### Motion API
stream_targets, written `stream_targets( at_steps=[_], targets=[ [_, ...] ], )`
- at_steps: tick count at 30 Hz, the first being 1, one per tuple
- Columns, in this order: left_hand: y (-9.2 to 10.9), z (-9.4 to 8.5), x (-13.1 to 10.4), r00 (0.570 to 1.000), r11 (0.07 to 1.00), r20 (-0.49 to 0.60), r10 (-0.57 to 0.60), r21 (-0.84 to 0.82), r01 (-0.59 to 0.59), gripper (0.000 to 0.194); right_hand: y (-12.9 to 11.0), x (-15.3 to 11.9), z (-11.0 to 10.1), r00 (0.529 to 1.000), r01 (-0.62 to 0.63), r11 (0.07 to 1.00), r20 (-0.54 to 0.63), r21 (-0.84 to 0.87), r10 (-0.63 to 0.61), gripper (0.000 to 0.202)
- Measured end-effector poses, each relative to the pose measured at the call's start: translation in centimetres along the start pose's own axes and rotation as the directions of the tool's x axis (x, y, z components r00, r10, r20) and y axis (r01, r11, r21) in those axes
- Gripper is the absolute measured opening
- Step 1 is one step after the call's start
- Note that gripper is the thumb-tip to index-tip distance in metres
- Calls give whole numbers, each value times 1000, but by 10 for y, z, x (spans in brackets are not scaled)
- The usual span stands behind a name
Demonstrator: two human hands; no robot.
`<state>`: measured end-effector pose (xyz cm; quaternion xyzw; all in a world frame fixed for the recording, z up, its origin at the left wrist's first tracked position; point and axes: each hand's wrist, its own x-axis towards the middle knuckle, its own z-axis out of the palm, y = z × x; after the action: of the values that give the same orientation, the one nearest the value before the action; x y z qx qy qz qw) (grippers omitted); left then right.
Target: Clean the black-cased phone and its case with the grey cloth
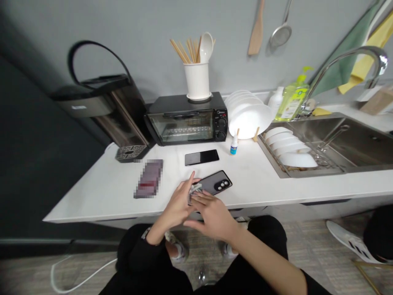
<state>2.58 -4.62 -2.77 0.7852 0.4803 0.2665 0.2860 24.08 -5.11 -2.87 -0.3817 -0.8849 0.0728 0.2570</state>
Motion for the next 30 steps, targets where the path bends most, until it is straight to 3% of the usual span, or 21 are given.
stream_targets(
  at_steps=[1, 4, 7, 8, 11, 15, 18, 22, 25, 28, 30],
  targets=[
    [0, 0, 1, 1000, 1000, -2, -4, -7, 4, 111, -1, 2, 0, 1000, 8, 1000, 27, 27, -9, 43],
    [1, 2, 3, 999, 999, -34, -39, 10, 39, 111, -4, 9, 2, 977, -200, 977, -92, -71, 193, 41],
    [2, 4, 3, 999, 999, -28, -38, 19, 39, 110, -6, 11, 3, 1000, -18, 1000, 15, 2, 18, 50],
    [2, 5, 3, 999, 999, -32, -40, 20, 40, 111, -5, 10, 3, 999, -12, 1000, 35, 12, 11, 47],
    [2, 4, 2, 997, 999, -59, -46, 18, 47, 113, 0, 6, 2, 956, -265, 958, -158, -114, 246, 44],
    [3, 3, 2, 998, 999, -52, -36, 3, 36, 111, -1, 0, 4, 996, -76, 996, -46, -43, 74, 46],
    [2, 4, 3, 996, 998, -69, -54, 29, 57, 110, -5, 0, 6, 947, -283, 950, -198, -136, 253, 41],
    [0, 5, 4, 998, 999, -56, -26, 37, 28, 105, -9, 5, 6, 996, -75, 995, -52, -70, 71, 46],
    [0, 5, 3, 997, 998, -73, -29, 61, 34, 109, -7, 8, 4, 937, -325, 932, -190, -162, 294, 42],
    [-1, 6, 3, 998, 998, -68, -3, 69, 8, 110, -6, 7, 2, 995, -78, 993, -70, -89, 72, 41],
    [-1, 6, 4, 996, 997, -85, -12, 76, 18, 110, -5, 5, 2, 988, -124, 989, -97, -84, 116, 35]
  ],
)
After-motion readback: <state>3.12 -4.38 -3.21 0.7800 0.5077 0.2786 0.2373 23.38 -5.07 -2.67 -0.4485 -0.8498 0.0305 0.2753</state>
